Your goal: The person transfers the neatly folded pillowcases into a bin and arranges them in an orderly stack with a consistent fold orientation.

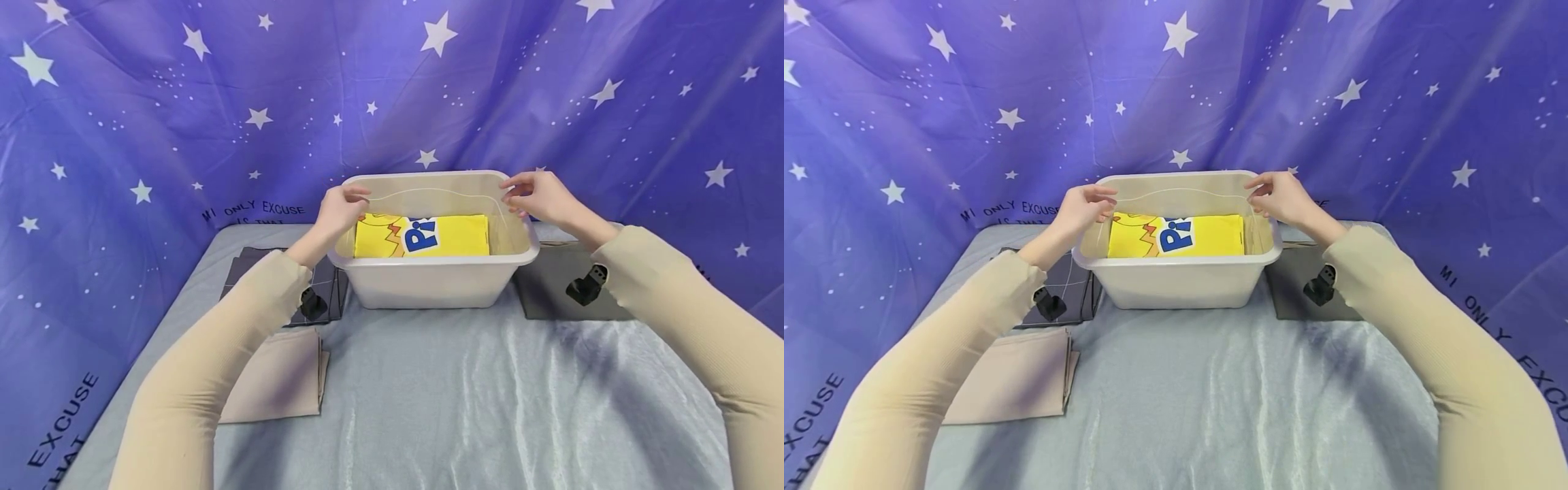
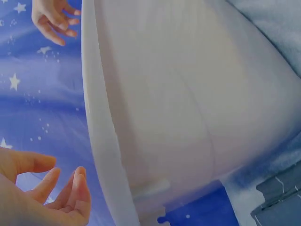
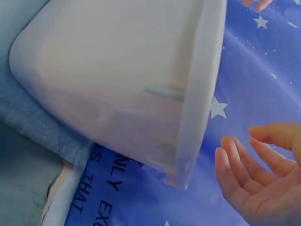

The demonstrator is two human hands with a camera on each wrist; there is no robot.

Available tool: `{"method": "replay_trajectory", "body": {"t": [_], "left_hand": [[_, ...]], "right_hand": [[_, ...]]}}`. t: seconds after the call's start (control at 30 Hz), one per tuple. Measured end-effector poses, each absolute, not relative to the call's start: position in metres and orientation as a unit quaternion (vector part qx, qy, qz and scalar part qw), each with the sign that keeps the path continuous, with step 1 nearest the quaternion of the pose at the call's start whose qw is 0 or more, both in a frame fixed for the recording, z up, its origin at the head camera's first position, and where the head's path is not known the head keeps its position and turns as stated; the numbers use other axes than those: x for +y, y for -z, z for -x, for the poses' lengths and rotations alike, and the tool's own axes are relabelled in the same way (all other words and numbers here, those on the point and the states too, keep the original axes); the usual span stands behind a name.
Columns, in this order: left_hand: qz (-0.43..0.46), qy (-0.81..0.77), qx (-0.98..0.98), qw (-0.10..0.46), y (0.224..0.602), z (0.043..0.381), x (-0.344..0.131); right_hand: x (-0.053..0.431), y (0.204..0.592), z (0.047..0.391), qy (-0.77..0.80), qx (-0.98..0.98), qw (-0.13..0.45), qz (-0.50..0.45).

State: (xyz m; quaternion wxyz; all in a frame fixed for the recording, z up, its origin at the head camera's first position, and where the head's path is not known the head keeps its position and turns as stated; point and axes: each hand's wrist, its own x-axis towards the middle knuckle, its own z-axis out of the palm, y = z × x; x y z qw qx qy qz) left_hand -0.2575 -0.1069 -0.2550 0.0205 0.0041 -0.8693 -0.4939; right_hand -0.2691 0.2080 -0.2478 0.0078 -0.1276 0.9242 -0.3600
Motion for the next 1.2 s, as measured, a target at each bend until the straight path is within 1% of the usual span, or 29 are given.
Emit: {"method": "replay_trajectory", "body": {"t": [0.2, 0.37, 0.73, 0.97, 1.2], "left_hand": [[0.025, 0.477, -0.878, 0.03, 0.257, 0.248, -0.104], [0.055, 0.468, -0.881, 0.052, 0.258, 0.238, -0.101], [0.091, 0.47, -0.873, 0.09, 0.263, 0.218, -0.098], [0.132, 0.502, -0.843, 0.143, 0.269, 0.204, -0.094], [0.152, 0.517, -0.823, 0.181, 0.277, 0.19, -0.087]], "right_hand": [[0.214, 0.25, 0.257, 0.358, 0.923, -0.014, 0.141], [0.218, 0.252, 0.249, 0.376, 0.913, -0.042, 0.153], [0.226, 0.26, 0.23, 0.391, 0.905, -0.085, 0.146], [0.232, 0.262, 0.216, 0.391, 0.902, -0.109, 0.148], [0.239, 0.267, 0.203, 0.405, 0.893, -0.129, 0.149]]}}
